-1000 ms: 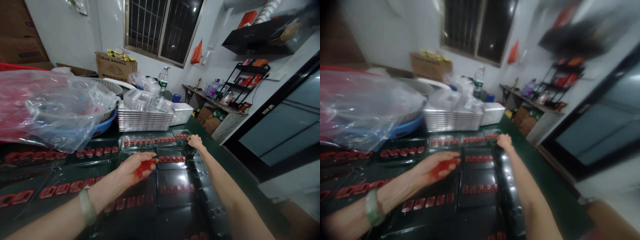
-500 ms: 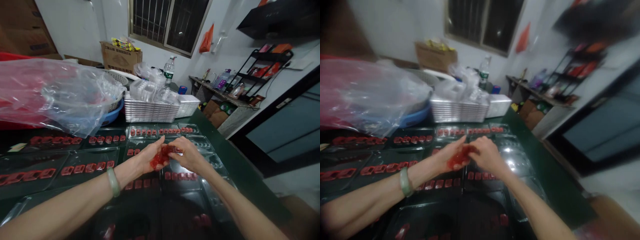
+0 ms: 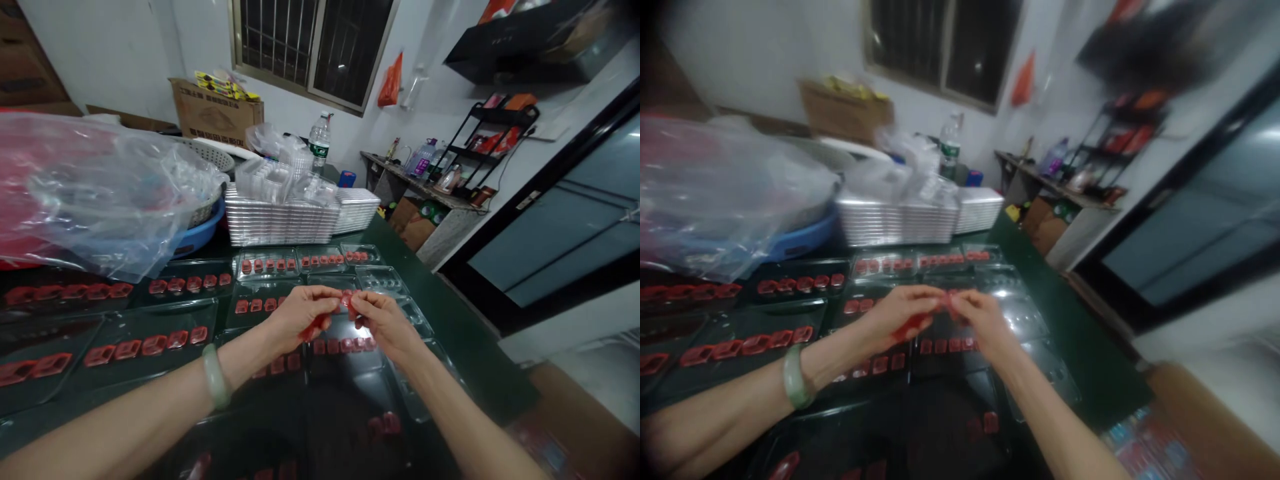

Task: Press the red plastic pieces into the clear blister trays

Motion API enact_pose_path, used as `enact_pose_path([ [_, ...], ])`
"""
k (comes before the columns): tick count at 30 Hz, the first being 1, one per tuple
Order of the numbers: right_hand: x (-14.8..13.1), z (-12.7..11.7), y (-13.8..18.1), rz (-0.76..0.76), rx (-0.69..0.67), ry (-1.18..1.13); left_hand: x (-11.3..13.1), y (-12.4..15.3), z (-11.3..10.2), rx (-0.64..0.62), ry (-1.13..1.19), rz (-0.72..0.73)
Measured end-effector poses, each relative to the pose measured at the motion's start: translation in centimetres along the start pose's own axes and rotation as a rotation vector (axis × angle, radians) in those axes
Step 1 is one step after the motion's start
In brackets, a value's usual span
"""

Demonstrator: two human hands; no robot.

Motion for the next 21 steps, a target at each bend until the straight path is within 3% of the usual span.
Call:
enact_pose_path([
  [5, 0.9, 0.0, 0.9, 0.186, -0.044, -0.307, 0.8, 0.7, 1.8, -0.02, -0.261, 0.21],
  [8, 1.2, 0.2, 1.5, 0.148, 0.033, -0.234, 0.9, 0.8, 2.3, -0.015, -0.365, 0.245],
  [11, 1.3, 0.2, 2.2, -0.041, 0.178, 0.021, 0.9, 0.9, 2.5, 0.02, -0.446, 0.178],
  [14, 1.4, 0.3, 3.0, -0.182, 0.184, 0.207, 1.2, 1.4, 2.7, 0.029, -0.518, 0.105],
  [21, 2.2, 0.0, 5.1, -0.106, 0.1, 0.183, 0.3, 2.7, 3.1, -0.077, -0.467, -0.011],
])
Point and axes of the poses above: each hand's wrist, its own y-axis away from the middle knuckle, its own z-axis out of the palm, x = y × z, the point moved 1 cm from there along -y, towards the middle knuckle, and after that the axes turned 1 degree about -z, right-handed, at the moved point
